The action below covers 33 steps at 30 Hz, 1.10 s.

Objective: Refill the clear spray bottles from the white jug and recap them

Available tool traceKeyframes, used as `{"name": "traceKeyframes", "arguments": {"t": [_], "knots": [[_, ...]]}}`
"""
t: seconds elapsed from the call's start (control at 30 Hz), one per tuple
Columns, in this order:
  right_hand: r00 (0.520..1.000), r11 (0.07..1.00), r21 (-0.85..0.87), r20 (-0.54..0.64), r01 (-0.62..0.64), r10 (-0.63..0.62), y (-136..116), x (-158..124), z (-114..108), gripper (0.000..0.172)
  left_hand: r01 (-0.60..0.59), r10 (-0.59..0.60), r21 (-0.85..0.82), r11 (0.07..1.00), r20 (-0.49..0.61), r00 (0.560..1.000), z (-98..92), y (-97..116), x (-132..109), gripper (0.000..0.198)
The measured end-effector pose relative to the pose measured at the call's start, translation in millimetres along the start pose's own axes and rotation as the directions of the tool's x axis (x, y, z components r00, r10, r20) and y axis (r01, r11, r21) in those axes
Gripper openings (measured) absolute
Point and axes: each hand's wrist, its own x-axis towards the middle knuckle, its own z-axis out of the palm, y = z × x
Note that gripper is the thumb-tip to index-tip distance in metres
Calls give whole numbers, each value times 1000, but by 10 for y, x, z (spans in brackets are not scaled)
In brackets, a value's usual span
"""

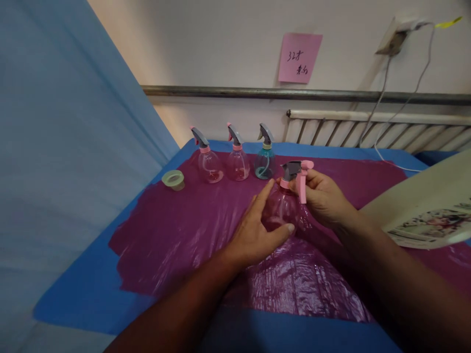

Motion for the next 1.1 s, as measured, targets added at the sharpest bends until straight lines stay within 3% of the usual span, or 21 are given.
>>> {"name": "traceKeyframes", "arguments": {"t": [0.13,0.3,0.43,0.63,0.83,0.97,1.1], "knots": [[999,999,-1,-21,47,-47,78,34,-15,53,-59,59,166,984,5,998,-24,-43,-13,111],[997,999,-11,51,50,-50,88,19,-24,60,-136,125,245,960,60,990,-22,-117,-13,105],[988,995,-86,147,49,-36,4,-23,-21,72,-151,132,251,956,94,987,3,-165,-20,106],[969,953,-285,243,107,-36,-117,-47,-80,65,-153,129,235,960,117,985,-24,-181,-8,101],[935,932,-331,354,149,-24,-395,-63,-258,84,-172,146,186,967,143,979,-60,-198,18,100],[943,875,-439,327,206,-59,-525,-87,-305,67,-133,105,205,970,142,984,-63,-169,5,98],[924,728,-595,356,341,-141,-605,-140,-230,55,-143,107,237,961,157,982,-67,-107,-3,101]]}}
